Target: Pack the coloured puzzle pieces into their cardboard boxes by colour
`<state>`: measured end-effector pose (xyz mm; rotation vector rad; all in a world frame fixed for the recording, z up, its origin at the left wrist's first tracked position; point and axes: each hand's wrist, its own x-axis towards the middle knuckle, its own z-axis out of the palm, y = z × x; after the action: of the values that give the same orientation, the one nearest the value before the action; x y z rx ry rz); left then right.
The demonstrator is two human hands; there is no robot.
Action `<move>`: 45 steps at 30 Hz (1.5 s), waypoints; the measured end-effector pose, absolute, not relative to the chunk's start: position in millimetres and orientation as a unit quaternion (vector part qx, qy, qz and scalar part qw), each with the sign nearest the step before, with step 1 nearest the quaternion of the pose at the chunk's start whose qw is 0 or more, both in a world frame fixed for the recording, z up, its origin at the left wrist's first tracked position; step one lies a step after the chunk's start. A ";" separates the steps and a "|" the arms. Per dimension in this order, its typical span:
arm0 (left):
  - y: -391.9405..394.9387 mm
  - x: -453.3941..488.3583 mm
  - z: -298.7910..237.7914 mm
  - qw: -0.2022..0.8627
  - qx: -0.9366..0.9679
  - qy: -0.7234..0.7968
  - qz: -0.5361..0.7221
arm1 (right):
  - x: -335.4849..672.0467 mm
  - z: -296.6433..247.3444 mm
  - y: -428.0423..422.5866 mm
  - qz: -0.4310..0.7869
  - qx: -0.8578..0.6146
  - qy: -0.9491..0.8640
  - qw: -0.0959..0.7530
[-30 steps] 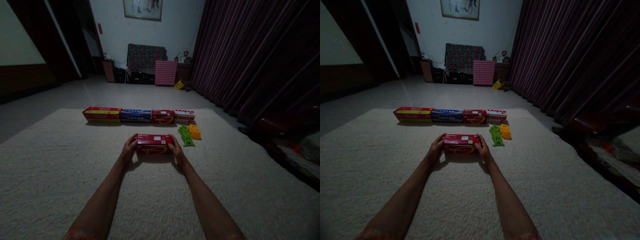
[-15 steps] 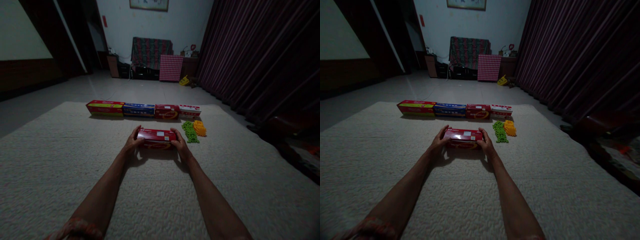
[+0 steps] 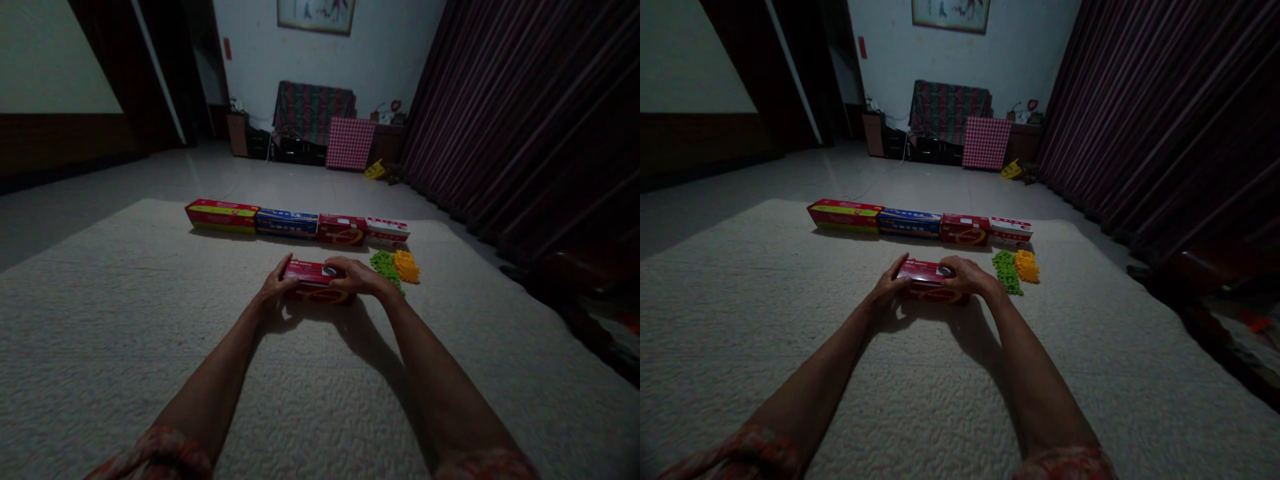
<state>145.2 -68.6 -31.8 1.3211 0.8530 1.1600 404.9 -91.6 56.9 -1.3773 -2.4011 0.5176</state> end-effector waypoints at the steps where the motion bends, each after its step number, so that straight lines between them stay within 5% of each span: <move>1: -67.7 145.5 -32.5 0.561 0.559 0.361 0.492 | 402.2 59.0 -90.8 0.179 -0.477 -0.847 0.153; 11: -68.6 146.4 -27.5 0.564 0.573 0.366 0.469 | 393.5 68.6 -86.0 0.142 -0.485 -0.859 0.085; 23: -68.9 147.1 -25.9 0.590 0.563 0.343 0.467 | 403.1 51.1 -99.3 0.137 -0.445 -0.872 0.154; 45: -65.7 145.5 -29.0 0.574 0.573 0.342 0.474 | 384.0 58.4 -85.0 0.125 -0.411 -0.894 0.130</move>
<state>145.5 -65.7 -29.0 1.3429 0.8016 1.1117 384.0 -85.0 58.4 -1.1930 -2.5973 0.3627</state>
